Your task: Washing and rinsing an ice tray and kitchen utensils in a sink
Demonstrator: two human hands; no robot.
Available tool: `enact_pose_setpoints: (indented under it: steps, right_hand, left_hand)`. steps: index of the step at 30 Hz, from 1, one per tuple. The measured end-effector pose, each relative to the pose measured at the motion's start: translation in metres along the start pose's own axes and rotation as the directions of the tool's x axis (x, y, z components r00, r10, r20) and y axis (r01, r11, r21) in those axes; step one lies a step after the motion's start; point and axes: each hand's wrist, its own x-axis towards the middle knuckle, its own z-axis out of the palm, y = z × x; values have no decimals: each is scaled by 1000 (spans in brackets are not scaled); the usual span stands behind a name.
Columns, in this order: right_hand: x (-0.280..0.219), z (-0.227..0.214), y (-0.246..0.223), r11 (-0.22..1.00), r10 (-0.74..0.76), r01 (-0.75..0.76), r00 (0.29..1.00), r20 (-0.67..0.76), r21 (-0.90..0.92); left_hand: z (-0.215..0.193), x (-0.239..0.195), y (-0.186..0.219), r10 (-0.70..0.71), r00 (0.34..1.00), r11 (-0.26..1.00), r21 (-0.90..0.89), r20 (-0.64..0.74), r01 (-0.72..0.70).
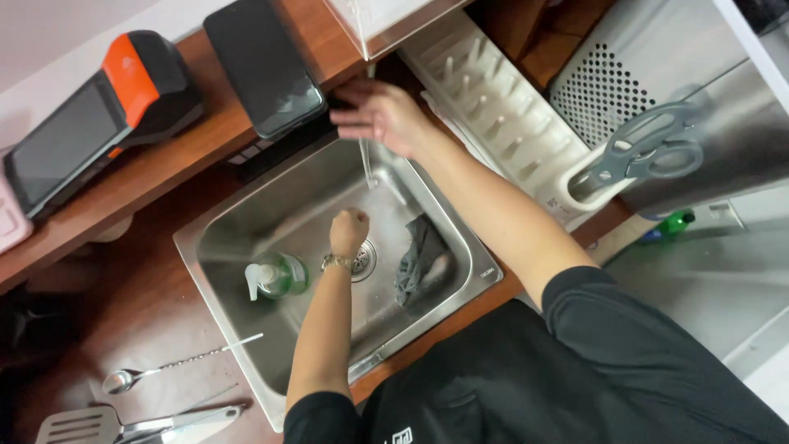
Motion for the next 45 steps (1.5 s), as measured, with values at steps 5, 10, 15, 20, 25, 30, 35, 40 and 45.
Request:
enact_pose_setpoints:
  steps: [5, 10, 15, 20, 25, 30, 35, 40, 45]
  right_hand:
    - [-24, -95, 52, 400, 450, 18, 867, 214, -916]
    - [8, -212, 153, -439, 509, 364, 854, 107, -822]
    - [13, -250, 218, -738, 584, 416, 788, -194, -531]
    - [16, -227, 184, -659, 572, 355, 809, -135, -662]
    - [31, -142, 131, -452, 466, 279, 884, 42, -847]
    - [15, -90, 89, -514, 316, 206, 948, 39, -833]
    - [17, -85, 98, -301, 289, 425, 894, 343, -854]
    - [13, -77, 84, -392, 249, 346, 932, 264, -852]
    - [32, -97, 84, -157, 73, 218, 975, 209, -963]
  left_hand:
    - [18, 52, 24, -54, 967, 761, -617, 249, 201]
    - [24, 70, 34, -134, 986, 873, -460, 100, 165]
    - [17, 25, 23, 41, 985, 987, -161, 168, -14]
    - [9, -31, -9, 53, 842, 844, -475, 536, 249]
    - [58, -12, -44, 98, 944, 768, -628, 315, 130]
    - [2, -7, -24, -49, 995, 947, -312, 85, 73]
    - [-42, -5, 22, 49, 995, 881, -466, -90, -85]
    - [-45, 4, 9, 79, 952, 962, -228, -297, -151]
    - [-37, -16, -12, 170, 980, 973, -139, -100, -183]
